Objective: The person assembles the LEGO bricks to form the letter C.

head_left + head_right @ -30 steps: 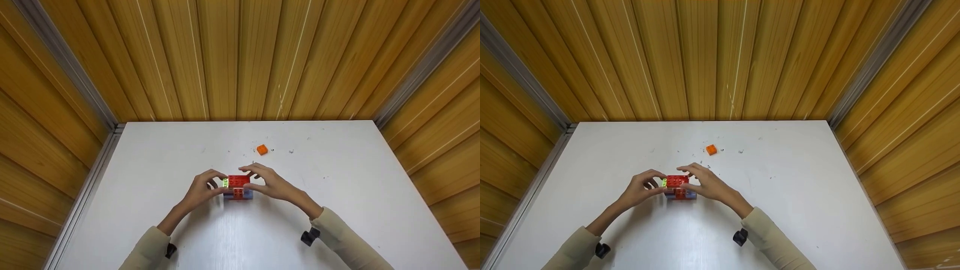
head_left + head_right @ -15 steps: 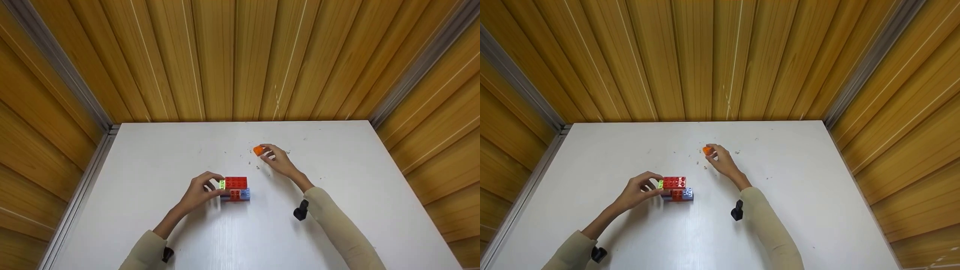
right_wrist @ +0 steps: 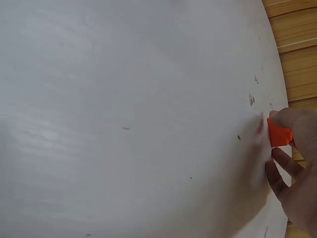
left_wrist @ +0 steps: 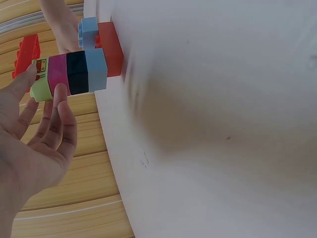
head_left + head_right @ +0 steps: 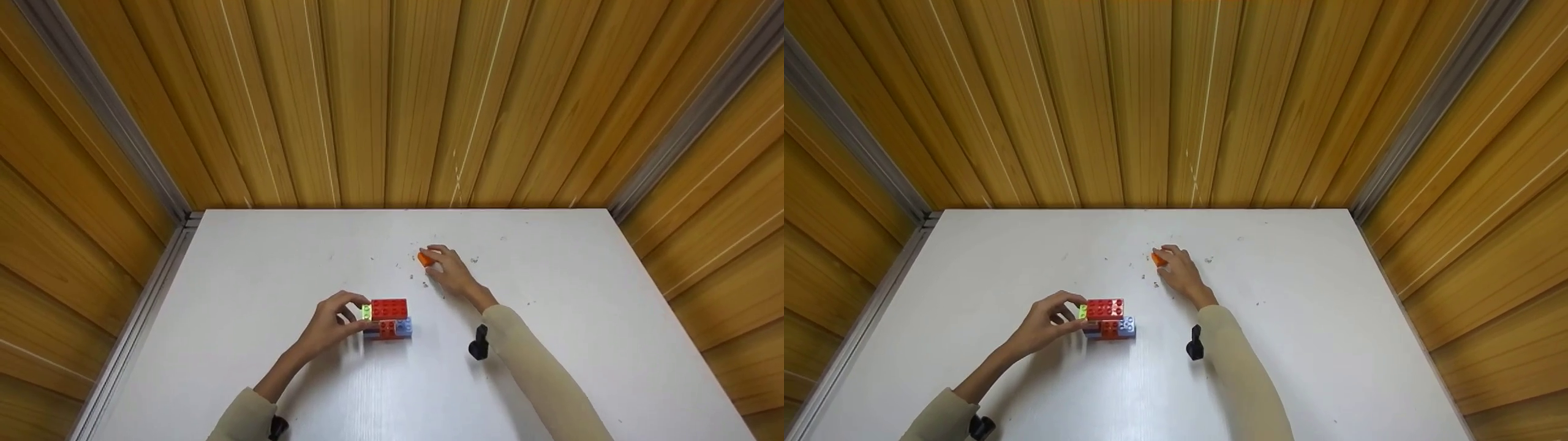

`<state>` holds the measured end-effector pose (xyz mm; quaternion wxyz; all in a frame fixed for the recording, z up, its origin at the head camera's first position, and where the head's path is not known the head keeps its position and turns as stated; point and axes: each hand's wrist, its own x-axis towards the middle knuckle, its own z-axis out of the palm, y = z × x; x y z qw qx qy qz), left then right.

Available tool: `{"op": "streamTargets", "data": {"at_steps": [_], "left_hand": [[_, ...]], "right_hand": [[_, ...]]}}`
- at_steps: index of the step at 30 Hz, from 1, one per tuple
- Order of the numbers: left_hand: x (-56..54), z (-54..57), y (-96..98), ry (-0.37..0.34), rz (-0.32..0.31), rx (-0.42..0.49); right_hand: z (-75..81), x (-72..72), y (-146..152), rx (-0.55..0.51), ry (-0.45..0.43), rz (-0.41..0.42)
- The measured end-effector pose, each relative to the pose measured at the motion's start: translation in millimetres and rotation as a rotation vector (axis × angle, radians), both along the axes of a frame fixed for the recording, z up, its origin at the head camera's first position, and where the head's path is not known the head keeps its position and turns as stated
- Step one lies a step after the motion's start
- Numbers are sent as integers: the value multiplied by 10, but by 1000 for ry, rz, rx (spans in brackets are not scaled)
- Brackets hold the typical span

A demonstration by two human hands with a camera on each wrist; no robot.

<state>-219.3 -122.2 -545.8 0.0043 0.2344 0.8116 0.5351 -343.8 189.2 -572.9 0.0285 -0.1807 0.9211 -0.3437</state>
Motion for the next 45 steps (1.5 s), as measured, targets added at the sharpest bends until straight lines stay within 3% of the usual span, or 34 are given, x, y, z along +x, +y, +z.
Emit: {"op": "streamTargets", "data": {"at_steps": [4, 8, 14, 18, 26, 38, 45], "left_hand": [[35, -28, -19, -1, -4, -3], [41, -33, -38, 3, 12, -5], [-4, 27, -2, -7, -5, -49], [-41, 76, 20, 12, -1, -76], [-21, 148, 42, 17, 4, -152], [30, 289, 205, 136, 43, -298], [0, 320, 234, 144, 30, -265]], "right_hand": [[-52, 78, -4, -30, -9, -38], [-76, 118, 39, -80, 11, -8], [-67, 239, 212, -64, 49, 8], [-27, 350, 310, -47, 19, 14], [14, 594, 409, -27, 38, 98], [-1, 846, 439, 59, 57, 116], [-11, 890, 440, 34, 72, 83]]}}
